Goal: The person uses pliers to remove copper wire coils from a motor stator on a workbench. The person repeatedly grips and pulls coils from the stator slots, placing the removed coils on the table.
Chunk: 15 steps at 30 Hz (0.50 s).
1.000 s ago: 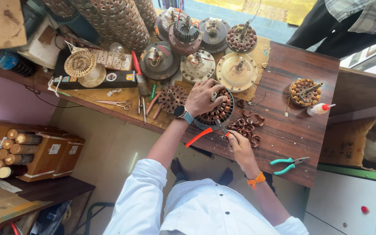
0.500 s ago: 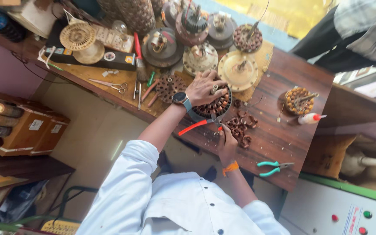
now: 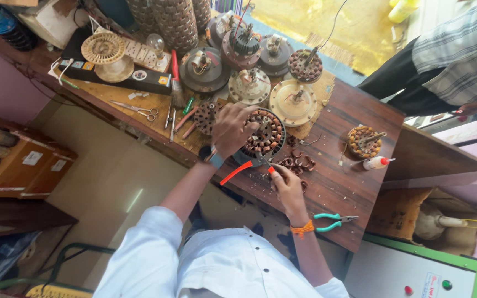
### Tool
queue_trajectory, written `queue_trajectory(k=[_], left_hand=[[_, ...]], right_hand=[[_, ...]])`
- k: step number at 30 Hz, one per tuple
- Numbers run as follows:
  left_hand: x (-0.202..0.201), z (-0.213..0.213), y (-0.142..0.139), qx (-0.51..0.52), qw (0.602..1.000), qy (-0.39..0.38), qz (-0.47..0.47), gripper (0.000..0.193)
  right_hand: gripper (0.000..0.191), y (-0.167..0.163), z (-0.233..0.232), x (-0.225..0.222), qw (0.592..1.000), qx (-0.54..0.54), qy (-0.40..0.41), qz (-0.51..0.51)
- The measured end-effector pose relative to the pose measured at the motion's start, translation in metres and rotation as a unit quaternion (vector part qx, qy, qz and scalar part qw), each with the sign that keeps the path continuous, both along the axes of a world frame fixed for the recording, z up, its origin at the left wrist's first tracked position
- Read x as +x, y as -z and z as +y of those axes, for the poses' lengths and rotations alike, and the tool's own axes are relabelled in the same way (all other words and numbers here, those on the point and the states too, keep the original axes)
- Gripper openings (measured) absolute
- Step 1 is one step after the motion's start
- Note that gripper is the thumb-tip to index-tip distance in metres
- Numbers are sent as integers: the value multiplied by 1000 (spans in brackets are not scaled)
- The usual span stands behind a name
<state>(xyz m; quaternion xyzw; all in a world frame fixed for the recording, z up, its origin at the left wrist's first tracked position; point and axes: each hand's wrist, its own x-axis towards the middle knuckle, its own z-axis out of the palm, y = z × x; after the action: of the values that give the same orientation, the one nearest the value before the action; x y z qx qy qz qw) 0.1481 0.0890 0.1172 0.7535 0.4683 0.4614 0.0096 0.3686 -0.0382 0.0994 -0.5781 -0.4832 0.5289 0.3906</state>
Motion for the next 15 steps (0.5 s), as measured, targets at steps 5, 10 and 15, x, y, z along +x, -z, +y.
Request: queue_trajectory(k=[5, 10, 15], left_hand=[[-35, -111, 8, -278, 959, -49, 25, 28], [0, -170, 28, -457, 885, -3, 83, 29], [27, -190, 54, -417, 904, -10, 90, 19]], right_hand=[[38, 14, -8, 7, 978, -112, 23, 174], [36, 18, -12, -11, 983, -99, 60, 145], [51, 0, -9, -18, 886, -279, -49, 367]])
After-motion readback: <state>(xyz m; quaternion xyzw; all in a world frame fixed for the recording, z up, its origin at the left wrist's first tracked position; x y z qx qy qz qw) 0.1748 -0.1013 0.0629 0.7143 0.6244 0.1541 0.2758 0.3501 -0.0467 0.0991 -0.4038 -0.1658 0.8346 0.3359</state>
